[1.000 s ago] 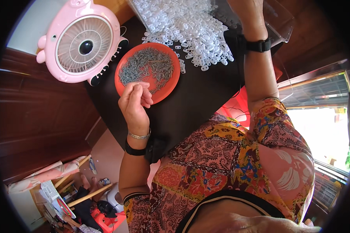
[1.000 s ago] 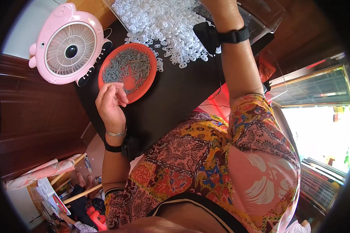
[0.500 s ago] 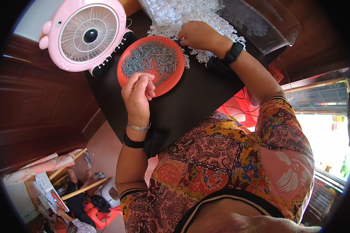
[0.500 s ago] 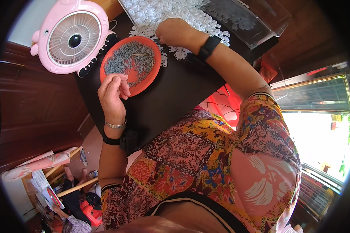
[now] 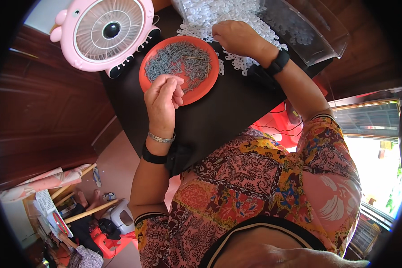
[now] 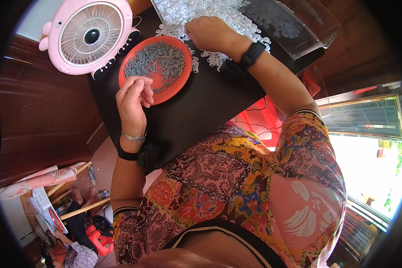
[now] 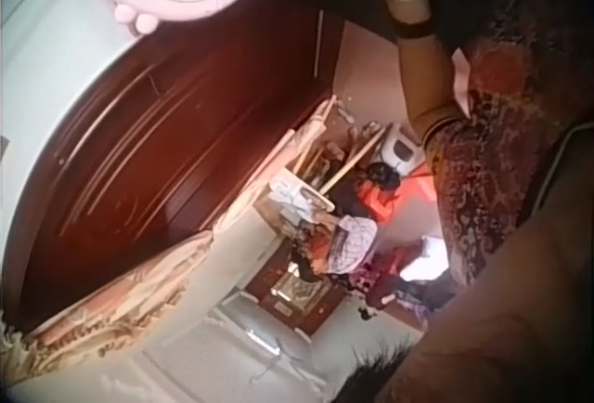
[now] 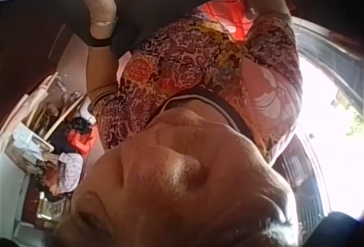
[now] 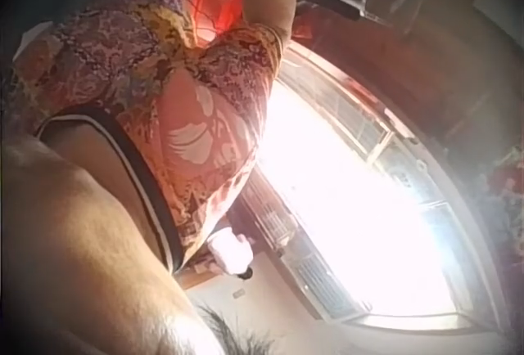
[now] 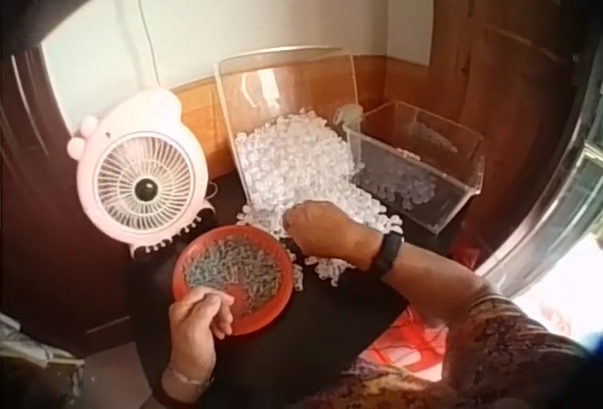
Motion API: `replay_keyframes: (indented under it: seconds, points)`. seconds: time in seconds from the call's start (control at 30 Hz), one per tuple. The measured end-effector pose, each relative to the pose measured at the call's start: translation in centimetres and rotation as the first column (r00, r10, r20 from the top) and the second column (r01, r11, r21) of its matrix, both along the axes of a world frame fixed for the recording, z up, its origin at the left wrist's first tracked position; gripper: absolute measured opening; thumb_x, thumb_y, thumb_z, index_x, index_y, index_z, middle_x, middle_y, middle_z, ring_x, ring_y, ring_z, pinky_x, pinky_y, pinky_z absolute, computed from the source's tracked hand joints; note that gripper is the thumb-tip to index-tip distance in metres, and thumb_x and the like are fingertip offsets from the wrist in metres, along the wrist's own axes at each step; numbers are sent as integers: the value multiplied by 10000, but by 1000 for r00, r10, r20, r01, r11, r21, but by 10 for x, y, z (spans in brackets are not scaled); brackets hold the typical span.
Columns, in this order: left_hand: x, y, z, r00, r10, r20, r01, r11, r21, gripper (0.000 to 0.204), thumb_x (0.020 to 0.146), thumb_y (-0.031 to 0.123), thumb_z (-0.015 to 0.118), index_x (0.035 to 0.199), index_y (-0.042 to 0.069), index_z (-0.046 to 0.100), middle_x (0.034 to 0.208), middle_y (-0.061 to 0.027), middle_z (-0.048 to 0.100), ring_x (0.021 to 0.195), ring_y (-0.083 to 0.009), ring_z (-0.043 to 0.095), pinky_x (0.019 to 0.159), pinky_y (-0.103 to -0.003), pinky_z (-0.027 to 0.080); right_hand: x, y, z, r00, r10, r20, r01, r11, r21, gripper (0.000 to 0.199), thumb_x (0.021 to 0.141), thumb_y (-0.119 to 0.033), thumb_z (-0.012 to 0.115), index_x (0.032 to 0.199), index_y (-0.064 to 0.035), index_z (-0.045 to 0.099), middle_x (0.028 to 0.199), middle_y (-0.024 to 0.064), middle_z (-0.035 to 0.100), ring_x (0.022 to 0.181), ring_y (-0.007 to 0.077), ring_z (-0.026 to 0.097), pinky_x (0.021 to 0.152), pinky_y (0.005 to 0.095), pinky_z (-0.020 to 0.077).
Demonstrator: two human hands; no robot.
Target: Manual assembly of small white plastic components by inserting metal pins into them.
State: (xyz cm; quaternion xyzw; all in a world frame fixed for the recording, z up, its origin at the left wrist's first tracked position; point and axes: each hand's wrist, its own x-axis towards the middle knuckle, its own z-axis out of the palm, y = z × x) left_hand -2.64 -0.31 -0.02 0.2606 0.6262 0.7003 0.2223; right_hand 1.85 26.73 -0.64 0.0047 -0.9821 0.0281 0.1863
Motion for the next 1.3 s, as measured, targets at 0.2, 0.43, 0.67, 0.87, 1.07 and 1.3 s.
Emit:
replay_keyframes:
  seconds: [0.2,0.43,0.67,0.87,1.07,1.3]
  points:
    - [-1,-2,-4,994,-32,101,29,999,26,338,947,297,430,911,15,615,672,-28,568,530,-79,490,475,-196,349,5,-73,41,895,403,-190,-444,778,-444,100,848,-117,600,901,-32,602,850,84,620,764,305,605,693,374,485]
    - [-10,-4,-2,929,-175,326,110,972,208,334,943,316,417,894,18,557,683,-54,557,544,-131,514,481,-219,356,-7,-99,30,803,504,-318,-595,654,-467,76,811,-57,643,873,-42,603,826,66,592,801,251,596,714,347,485]
    - [-13,-5,-8,922,-167,349,73,961,267,189,925,202,448,923,29,525,684,-47,547,554,-125,515,483,-223,366,2,-107,29,847,438,-302,-527,612,-590,186,800,-65,678,984,-63,649,938,65,621,916,240,616,803,339,503]
    - [-7,-3,1,940,-94,328,25,978,206,178,912,161,445,932,13,542,672,-43,542,549,-116,509,476,-216,358,-2,-109,14,780,447,-439,-626,540,-563,290,743,-58,702,1031,-92,685,1011,74,649,974,274,607,825,375,499]
    - [-10,-7,0,984,-28,178,7,993,118,185,916,158,459,879,5,558,632,-37,521,512,-104,473,457,-209,328,-4,-77,26,913,352,-204,-398,665,-632,206,804,-114,684,1005,-68,685,1014,87,650,1028,240,592,856,332,481]
    - [-16,-8,-1,978,66,200,-96,986,140,176,919,178,489,850,26,546,620,-31,503,507,-106,461,450,-217,321,1,-77,12,905,424,43,-395,873,-286,123,735,-155,671,838,-91,695,883,58,623,913,269,574,778,381,489]
